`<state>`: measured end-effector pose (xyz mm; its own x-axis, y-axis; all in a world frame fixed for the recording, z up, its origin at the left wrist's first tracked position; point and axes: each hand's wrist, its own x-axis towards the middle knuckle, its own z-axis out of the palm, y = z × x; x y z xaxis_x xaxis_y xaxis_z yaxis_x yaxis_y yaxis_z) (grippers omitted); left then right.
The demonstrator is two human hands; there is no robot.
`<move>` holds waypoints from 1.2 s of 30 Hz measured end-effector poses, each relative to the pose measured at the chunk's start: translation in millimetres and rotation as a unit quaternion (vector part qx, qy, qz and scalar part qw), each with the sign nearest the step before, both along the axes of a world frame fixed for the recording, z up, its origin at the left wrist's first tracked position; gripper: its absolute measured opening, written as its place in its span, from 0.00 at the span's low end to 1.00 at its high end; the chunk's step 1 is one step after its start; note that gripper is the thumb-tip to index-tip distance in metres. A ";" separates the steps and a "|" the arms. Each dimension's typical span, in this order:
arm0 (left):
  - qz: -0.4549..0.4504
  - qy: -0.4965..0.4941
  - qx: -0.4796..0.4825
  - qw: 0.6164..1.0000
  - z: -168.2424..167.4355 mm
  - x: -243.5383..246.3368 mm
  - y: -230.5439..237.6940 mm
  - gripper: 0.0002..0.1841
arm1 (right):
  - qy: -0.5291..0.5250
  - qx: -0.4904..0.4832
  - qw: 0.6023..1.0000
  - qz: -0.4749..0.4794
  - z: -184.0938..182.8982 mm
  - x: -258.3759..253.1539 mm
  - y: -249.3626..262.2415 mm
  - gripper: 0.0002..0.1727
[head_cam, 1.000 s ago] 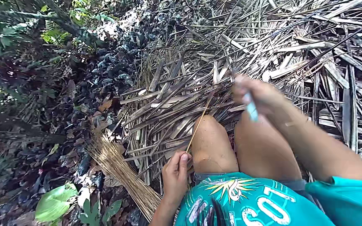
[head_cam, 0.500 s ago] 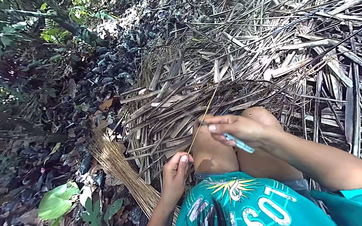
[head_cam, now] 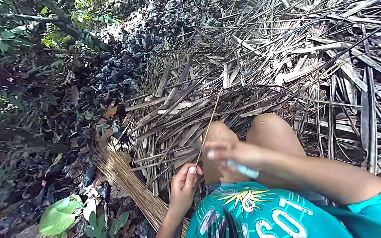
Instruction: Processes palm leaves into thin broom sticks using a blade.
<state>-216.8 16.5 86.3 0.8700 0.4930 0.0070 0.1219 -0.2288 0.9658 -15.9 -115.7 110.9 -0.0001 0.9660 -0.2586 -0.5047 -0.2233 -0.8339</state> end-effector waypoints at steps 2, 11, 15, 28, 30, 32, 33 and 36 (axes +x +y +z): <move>-0.017 0.009 -0.033 0.999 0.8 -6.4 2.4 0.14 | -0.008 0.018 0.997 -0.080 2.3 28.4 -1.6 0.19; 0.008 0.004 0.235 0.972 -4.1 14.6 -4.9 0.16 | 0.004 0.020 0.999 -0.033 -6.9 5.8 -0.8 0.17; 0.028 -0.002 0.323 0.946 -7.7 10.9 -5.0 0.15 | -0.025 -0.029 0.995 -0.091 2.3 16.3 -5.6 0.17; 0.024 -0.008 0.340 0.940 -1.1 12.5 -5.4 0.16 | 0.028 0.001 0.998 -0.055 -2.8 14.2 -0.7 0.16; 0.018 -0.001 0.324 0.946 0.0 8.5 -5.1 0.16 | 0.009 0.031 0.989 -0.145 -3.4 41.0 -5.3 0.18; 0.024 0.004 0.323 0.946 -0.3 5.7 -4.8 0.16 | 0.007 0.071 0.970 -0.230 -6.1 64.7 -7.7 0.20; 0.029 0.007 0.325 0.945 -1.0 5.4 -4.0 0.16 | 0.012 0.074 0.962 -0.261 -3.9 67.3 -9.4 0.21; 0.036 0.016 0.321 0.946 -0.7 9.3 -4.4 0.16 | 0.009 0.009 0.988 -0.155 9.2 21.0 -11.4 0.22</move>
<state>-207.5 12.1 85.6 0.8392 0.4542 0.2992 0.1869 -0.7575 0.6255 5.1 -127.1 120.2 0.2915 0.9249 -0.2439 -0.5614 -0.0410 -0.8265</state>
